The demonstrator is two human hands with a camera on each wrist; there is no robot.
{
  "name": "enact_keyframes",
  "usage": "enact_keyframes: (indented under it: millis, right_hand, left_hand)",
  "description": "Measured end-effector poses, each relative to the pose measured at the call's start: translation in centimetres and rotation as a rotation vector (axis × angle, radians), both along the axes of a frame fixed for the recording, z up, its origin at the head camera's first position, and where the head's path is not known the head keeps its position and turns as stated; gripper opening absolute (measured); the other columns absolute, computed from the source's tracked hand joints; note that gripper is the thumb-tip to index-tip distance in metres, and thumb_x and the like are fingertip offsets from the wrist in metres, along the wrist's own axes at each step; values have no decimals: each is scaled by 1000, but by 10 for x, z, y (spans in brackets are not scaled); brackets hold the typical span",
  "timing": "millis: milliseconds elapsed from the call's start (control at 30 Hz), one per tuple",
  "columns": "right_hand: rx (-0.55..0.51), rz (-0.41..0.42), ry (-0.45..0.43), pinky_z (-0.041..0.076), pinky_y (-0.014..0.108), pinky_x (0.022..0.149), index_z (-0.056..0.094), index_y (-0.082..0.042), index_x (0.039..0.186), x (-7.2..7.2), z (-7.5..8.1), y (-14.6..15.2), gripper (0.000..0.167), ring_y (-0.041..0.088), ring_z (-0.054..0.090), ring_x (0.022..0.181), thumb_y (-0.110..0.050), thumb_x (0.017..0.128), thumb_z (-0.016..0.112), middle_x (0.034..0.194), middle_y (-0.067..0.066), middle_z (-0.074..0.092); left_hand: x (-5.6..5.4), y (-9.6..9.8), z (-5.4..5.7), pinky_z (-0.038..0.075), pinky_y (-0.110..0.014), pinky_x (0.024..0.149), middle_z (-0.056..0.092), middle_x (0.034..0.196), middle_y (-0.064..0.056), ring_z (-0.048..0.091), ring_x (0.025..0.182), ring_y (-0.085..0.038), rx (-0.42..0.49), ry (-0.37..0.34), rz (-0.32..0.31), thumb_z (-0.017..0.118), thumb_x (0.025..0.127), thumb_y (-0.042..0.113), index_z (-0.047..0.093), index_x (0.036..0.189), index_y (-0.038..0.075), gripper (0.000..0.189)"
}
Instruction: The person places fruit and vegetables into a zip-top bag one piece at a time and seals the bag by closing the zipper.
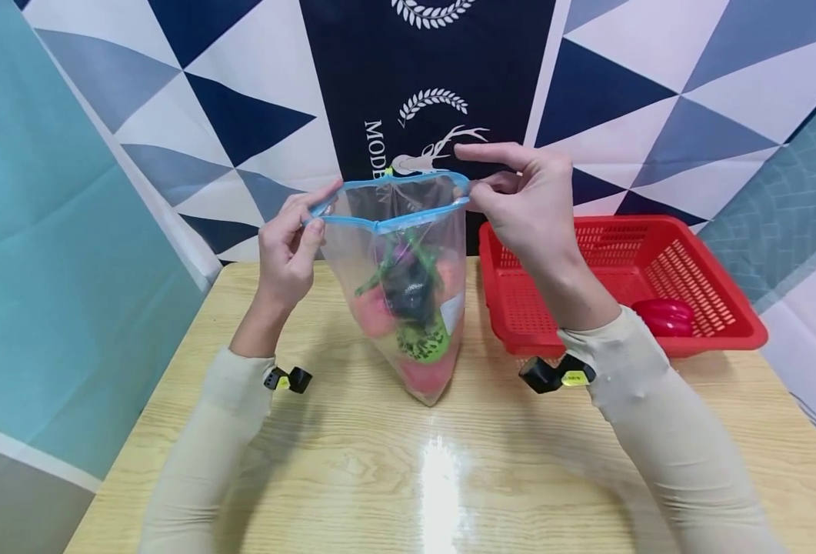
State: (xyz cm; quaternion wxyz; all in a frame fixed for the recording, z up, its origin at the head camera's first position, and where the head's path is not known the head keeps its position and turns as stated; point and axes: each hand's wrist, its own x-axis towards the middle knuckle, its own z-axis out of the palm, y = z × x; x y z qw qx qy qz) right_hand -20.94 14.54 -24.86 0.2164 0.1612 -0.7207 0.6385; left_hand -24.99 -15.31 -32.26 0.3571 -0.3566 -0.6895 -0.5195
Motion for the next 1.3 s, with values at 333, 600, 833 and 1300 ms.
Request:
enact_keyframes:
  millis: [333,600,833,1300]
  right_hand:
    - [18,6,-88,56,11,66,84,-8,130,-10,-17,12,37,6,76,68,5,101,64,90,-7,87]
    - [167,-66,-229,49,15,59,84,-13,131,-22,-39,43,33,6,77,75,-4,102,74,88,-16,83]
    - [317,-96,-339,63,14,81,81,-16,139,-27,-51,72,36,-1,78,86,-9,104,76,109,-10,86]
    - [536,-31,-363,64,17,79,78,-20,142,-29,-52,98,36,2,77,94,-24,107,78,133,14,82]
  left_hand:
    - [1,10,24,28,-21,66,75,147,-26,67,107,-20,-66,56,55,56,106,9,52,76,-6,33]
    - [7,32,18,55,-39,86,77,142,-26,74,120,-47,-273,208,97,48,119,38,52,76,1,57]
    - [12,45,5,63,-49,90,78,140,-27,76,122,-44,-480,250,84,47,119,31,54,79,2,50]
    - [11,39,-6,63,-46,83,85,123,-22,77,113,-38,-505,199,66,66,104,11,65,83,2,22]
